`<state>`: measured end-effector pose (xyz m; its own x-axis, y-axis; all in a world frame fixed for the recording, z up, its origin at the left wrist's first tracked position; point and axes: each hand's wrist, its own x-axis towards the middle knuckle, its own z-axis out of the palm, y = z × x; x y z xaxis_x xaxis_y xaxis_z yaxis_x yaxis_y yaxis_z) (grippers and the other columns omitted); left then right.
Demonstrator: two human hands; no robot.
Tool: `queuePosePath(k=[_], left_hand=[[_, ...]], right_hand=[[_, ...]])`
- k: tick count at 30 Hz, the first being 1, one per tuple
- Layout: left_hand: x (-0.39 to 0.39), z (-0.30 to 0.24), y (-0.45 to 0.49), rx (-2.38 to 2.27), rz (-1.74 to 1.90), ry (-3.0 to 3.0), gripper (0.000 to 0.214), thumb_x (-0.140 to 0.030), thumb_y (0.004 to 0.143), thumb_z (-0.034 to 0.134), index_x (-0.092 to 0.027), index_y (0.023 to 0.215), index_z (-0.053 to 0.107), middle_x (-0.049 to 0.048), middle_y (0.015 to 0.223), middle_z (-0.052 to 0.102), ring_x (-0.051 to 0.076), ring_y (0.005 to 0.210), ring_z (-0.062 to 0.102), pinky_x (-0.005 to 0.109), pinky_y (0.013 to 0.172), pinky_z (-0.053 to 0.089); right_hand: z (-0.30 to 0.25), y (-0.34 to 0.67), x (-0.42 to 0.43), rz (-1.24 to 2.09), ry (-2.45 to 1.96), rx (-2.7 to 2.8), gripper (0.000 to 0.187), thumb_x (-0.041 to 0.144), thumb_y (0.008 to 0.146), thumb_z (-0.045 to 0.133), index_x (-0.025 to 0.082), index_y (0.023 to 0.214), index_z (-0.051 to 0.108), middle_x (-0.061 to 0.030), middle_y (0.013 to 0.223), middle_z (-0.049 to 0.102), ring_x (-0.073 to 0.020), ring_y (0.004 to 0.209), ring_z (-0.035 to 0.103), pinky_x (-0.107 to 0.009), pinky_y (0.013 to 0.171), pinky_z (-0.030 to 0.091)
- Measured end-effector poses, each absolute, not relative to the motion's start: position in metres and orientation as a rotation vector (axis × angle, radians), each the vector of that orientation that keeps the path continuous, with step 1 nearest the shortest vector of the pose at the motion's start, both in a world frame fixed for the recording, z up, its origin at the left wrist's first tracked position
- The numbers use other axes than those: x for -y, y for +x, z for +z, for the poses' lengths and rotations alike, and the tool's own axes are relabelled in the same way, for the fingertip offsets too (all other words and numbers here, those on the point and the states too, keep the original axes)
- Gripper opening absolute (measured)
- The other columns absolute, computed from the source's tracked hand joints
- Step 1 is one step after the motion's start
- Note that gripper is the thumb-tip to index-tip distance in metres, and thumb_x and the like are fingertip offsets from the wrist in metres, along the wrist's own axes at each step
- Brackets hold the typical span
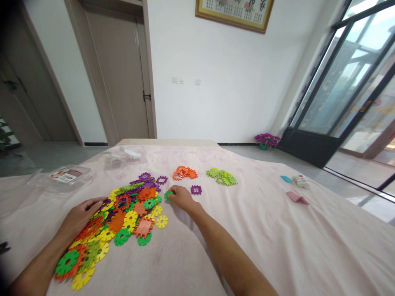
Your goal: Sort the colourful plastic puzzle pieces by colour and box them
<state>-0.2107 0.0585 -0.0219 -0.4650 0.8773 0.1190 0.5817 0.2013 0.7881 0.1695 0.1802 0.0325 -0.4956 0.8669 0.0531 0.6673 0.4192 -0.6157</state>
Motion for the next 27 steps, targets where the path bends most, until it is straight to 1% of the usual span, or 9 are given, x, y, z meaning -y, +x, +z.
queuePosePath(k=[4,6,8,10,12,14,19,22,27], left_hand=[[-0.061,-0.027,-0.215,-2.126,1.119,1.353,0.049,-0.058,0.085,0.057,-0.025,0.117,0.075,0.0052,0.125,0.075,0.029,0.116,0.068,0.04,0.107,0.047],[-0.061,-0.028,-0.217,-2.128,1.12,1.351,0.05,-0.059,0.084,0.058,-0.026,0.117,0.075,0.0051,0.125,0.075,0.029,0.115,0.068,0.039,0.107,0.047],[-0.062,-0.028,-0.217,-2.127,1.136,1.359,0.05,-0.059,0.083,0.058,-0.025,0.115,0.076,0.0057,0.124,0.075,0.029,0.114,0.069,0.039,0.105,0.048],[-0.061,-0.025,-0.215,-2.131,1.143,1.374,0.049,-0.058,0.082,0.059,-0.025,0.113,0.077,0.0059,0.122,0.076,0.029,0.113,0.069,0.038,0.104,0.049],[-0.06,-0.022,-0.213,-2.14,1.15,1.385,0.048,-0.057,0.082,0.059,-0.024,0.111,0.078,0.0058,0.12,0.077,0.029,0.112,0.07,0.039,0.104,0.05],[-0.059,-0.02,-0.211,-2.145,1.156,1.388,0.047,-0.057,0.082,0.058,-0.024,0.109,0.078,0.0054,0.119,0.078,0.029,0.111,0.07,0.04,0.104,0.051],[-0.06,-0.023,-0.211,-2.12,1.169,1.362,0.048,-0.057,0.081,0.059,-0.024,0.112,0.077,0.0049,0.119,0.078,0.028,0.111,0.071,0.037,0.1,0.053],[-0.06,-0.023,-0.211,-2.113,1.18,1.351,0.05,-0.059,0.082,0.059,-0.023,0.113,0.077,0.0061,0.119,0.077,0.028,0.111,0.071,0.037,0.1,0.053],[-0.059,-0.022,-0.211,-2.134,1.176,1.358,0.049,-0.057,0.081,0.06,-0.024,0.112,0.077,0.0056,0.118,0.078,0.028,0.11,0.071,0.036,0.1,0.052]], right_hand=[[0.035,0.21,-0.189,1.023,-1.293,2.214,0.022,0.017,0.082,0.059,0.015,0.098,0.075,-0.0014,0.079,0.072,-0.0124,0.066,0.06,-0.021,0.06,0.042],[0.035,0.228,-0.192,1.106,-1.269,2.254,0.02,0.017,0.081,0.059,0.014,0.09,0.076,-0.0009,0.073,0.071,-0.0123,0.063,0.06,-0.021,0.059,0.042],[0.035,0.242,-0.194,1.028,-1.266,2.318,0.017,0.018,0.081,0.059,0.015,0.08,0.076,-0.0007,0.072,0.071,-0.0133,0.065,0.061,-0.022,0.061,0.042],[0.035,0.25,-0.197,0.788,-1.349,2.321,0.017,0.019,0.082,0.06,0.017,0.077,0.076,-0.0017,0.077,0.074,-0.0155,0.071,0.065,-0.023,0.065,0.043],[0.035,0.251,-0.198,0.557,-1.457,2.246,0.018,0.019,0.083,0.06,0.02,0.083,0.078,-0.0034,0.087,0.077,-0.0183,0.081,0.068,-0.025,0.07,0.044],[0.034,0.244,-0.197,0.452,-1.48,2.204,0.021,0.018,0.086,0.059,0.022,0.091,0.079,-0.0042,0.096,0.078,-0.0196,0.089,0.069,-0.026,0.075,0.045],[0.031,0.208,-0.18,0.506,-1.288,2.303,0.022,0.019,0.089,0.06,0.023,0.101,0.078,-0.0037,0.104,0.077,-0.0185,0.095,0.068,-0.026,0.083,0.046],[0.032,0.183,-0.165,0.531,-1.253,2.366,0.023,0.024,0.09,0.063,0.021,0.108,0.076,-0.0058,0.106,0.074,-0.0182,0.094,0.066,-0.026,0.081,0.045],[0.037,0.155,-0.146,0.413,-1.264,2.587,0.019,0.039,0.085,0.071,0.02,0.091,0.076,-0.0067,0.097,0.068,-0.0215,0.093,0.06,-0.028,0.073,0.039]])
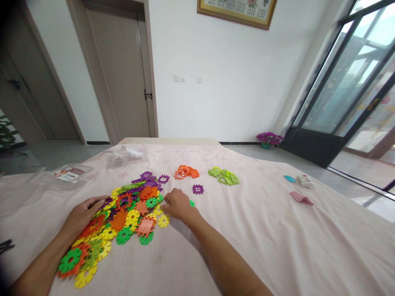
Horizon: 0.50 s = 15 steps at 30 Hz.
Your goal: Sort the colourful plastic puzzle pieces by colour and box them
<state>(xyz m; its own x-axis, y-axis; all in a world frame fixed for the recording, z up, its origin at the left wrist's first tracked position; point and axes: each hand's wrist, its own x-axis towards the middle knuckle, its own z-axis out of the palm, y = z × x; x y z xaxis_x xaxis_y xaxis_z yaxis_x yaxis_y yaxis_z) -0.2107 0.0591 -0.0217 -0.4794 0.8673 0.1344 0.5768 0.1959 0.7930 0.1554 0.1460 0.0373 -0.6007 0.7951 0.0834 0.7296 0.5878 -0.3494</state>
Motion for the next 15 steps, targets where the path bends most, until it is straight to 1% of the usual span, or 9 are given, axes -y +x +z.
queuePosePath(k=[2,4,9,12,15], left_hand=[[-0.059,-0.022,-0.211,-2.139,1.173,1.362,0.048,-0.057,0.081,0.06,-0.024,0.111,0.078,0.0044,0.118,0.078,0.027,0.11,0.071,0.035,0.099,0.053],[-0.059,-0.022,-0.211,-2.144,1.174,1.375,0.047,-0.057,0.081,0.06,-0.025,0.111,0.078,0.0038,0.118,0.078,0.027,0.109,0.071,0.034,0.099,0.053],[-0.059,-0.022,-0.211,-2.163,1.162,1.392,0.045,-0.055,0.082,0.059,-0.026,0.111,0.078,0.0031,0.118,0.078,0.027,0.11,0.071,0.033,0.097,0.053],[-0.06,-0.023,-0.212,-2.163,1.141,1.386,0.046,-0.056,0.083,0.058,-0.026,0.112,0.077,0.0025,0.121,0.077,0.026,0.112,0.07,0.034,0.1,0.051],[-0.061,-0.025,-0.214,-2.171,1.142,1.386,0.047,-0.057,0.083,0.058,-0.026,0.112,0.077,0.0024,0.12,0.077,0.026,0.112,0.07,0.034,0.101,0.051]], right_hand=[[0.038,0.15,-0.14,0.372,-1.275,2.598,0.026,0.044,0.082,0.076,0.021,0.093,0.075,-0.0071,0.099,0.066,-0.0231,0.096,0.059,-0.028,0.073,0.038],[0.038,0.149,-0.135,0.369,-1.305,2.569,0.03,0.045,0.081,0.077,0.021,0.099,0.076,-0.0076,0.102,0.066,-0.0242,0.099,0.058,-0.029,0.074,0.038],[0.034,0.149,-0.129,0.437,-1.326,2.505,0.025,0.039,0.082,0.078,0.023,0.101,0.076,-0.0077,0.107,0.067,-0.0241,0.103,0.058,-0.03,0.08,0.039],[0.028,0.148,-0.128,0.48,-1.319,2.455,0.024,0.036,0.079,0.081,0.021,0.098,0.075,-0.0064,0.104,0.068,-0.0222,0.099,0.058,-0.029,0.078,0.038],[0.02,0.148,-0.131,0.6,-1.305,2.394,0.022,0.031,0.077,0.081,0.02,0.093,0.073,-0.0029,0.094,0.069,-0.018,0.088,0.058,-0.025,0.07,0.035]])
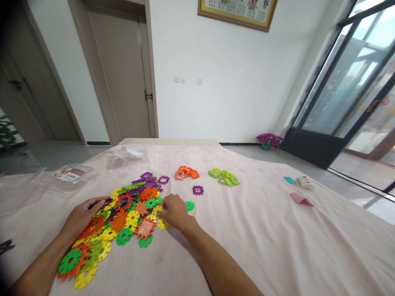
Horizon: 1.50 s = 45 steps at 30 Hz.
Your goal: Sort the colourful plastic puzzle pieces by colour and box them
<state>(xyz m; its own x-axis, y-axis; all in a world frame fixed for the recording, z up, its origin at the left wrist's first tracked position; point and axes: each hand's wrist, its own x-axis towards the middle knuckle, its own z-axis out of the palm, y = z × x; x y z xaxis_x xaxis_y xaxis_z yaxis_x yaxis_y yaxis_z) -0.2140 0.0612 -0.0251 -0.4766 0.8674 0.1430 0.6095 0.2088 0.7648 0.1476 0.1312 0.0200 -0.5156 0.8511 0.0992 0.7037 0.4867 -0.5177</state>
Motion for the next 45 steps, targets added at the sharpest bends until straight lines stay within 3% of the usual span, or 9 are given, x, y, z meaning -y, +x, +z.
queuePosePath(k=[4,10,17,23,33,37,41,45], left_hand=[[-0.062,-0.027,-0.215,-2.167,1.146,1.39,0.048,-0.057,0.083,0.058,-0.025,0.113,0.077,0.0035,0.12,0.077,0.027,0.112,0.07,0.035,0.102,0.051],[-0.062,-0.027,-0.215,-2.144,1.161,1.409,0.048,-0.058,0.083,0.057,-0.024,0.112,0.077,0.0042,0.119,0.078,0.028,0.111,0.07,0.036,0.101,0.051],[-0.062,-0.027,-0.215,-2.149,1.118,1.367,0.048,-0.057,0.084,0.057,-0.026,0.115,0.075,0.0023,0.123,0.076,0.027,0.115,0.068,0.037,0.107,0.047],[-0.062,-0.025,-0.213,-2.142,1.132,1.371,0.047,-0.057,0.083,0.057,-0.026,0.113,0.076,0.0028,0.122,0.076,0.027,0.115,0.068,0.037,0.106,0.048],[-0.064,-0.032,-0.219,-2.175,1.121,1.393,0.047,-0.056,0.084,0.058,-0.027,0.116,0.076,0.0027,0.121,0.077,0.027,0.111,0.07,0.035,0.102,0.05],[-0.063,-0.03,-0.218,-2.163,1.128,1.384,0.046,-0.057,0.085,0.057,-0.027,0.114,0.076,0.002,0.121,0.077,0.026,0.112,0.07,0.034,0.102,0.05],[-0.062,-0.028,-0.216,-2.157,1.122,1.381,0.047,-0.057,0.085,0.057,-0.027,0.115,0.076,0.002,0.121,0.077,0.027,0.112,0.07,0.035,0.102,0.051],[-0.062,-0.029,-0.216,-2.166,1.111,1.393,0.048,-0.058,0.086,0.056,-0.026,0.115,0.076,0.0027,0.121,0.077,0.026,0.11,0.071,0.034,0.099,0.052]], right_hand=[[0.014,0.153,-0.145,0.833,-1.188,2.284,0.012,0.023,0.084,0.068,0.018,0.093,0.073,0.0013,0.08,0.069,-0.0134,0.073,0.057,-0.023,0.062,0.034],[0.032,0.188,-0.175,0.772,-1.321,2.166,0.024,0.016,0.083,0.06,0.017,0.103,0.074,-0.0012,0.084,0.073,-0.0142,0.074,0.061,-0.022,0.063,0.038],[0.047,0.227,-0.187,0.809,-1.465,2.299,0.024,0.014,0.08,0.059,0.016,0.094,0.078,-0.0038,0.087,0.076,-0.0167,0.078,0.066,-0.023,0.064,0.041],[0.052,0.223,-0.184,0.472,-1.517,2.296,0.024,0.02,0.084,0.06,0.021,0.098,0.079,-0.0049,0.101,0.078,-0.0195,0.093,0.069,-0.025,0.076,0.043],[0.047,0.191,-0.163,0.38,-1.463,2.504,0.025,0.026,0.088,0.063,0.022,0.108,0.078,-0.0068,0.108,0.075,-0.0201,0.099,0.067,-0.026,0.081,0.044],[0.053,0.201,-0.164,0.259,-1.694,2.54,0.033,0.035,0.079,0.074,0.024,0.109,0.077,-0.0103,0.113,0.072,-0.0251,0.102,0.066,-0.029,0.076,0.044],[0.055,0.207,-0.164,0.292,-1.765,2.546,0.04,0.037,0.072,0.08,0.024,0.11,0.075,-0.0097,0.116,0.069,-0.0235,0.099,0.066,-0.027,0.072,0.042],[0.051,0.208,-0.168,0.331,-1.713,2.469,0.033,0.027,0.075,0.076,0.022,0.107,0.074,-0.0081,0.113,0.069,-0.0202,0.096,0.065,-0.026,0.072,0.04]])
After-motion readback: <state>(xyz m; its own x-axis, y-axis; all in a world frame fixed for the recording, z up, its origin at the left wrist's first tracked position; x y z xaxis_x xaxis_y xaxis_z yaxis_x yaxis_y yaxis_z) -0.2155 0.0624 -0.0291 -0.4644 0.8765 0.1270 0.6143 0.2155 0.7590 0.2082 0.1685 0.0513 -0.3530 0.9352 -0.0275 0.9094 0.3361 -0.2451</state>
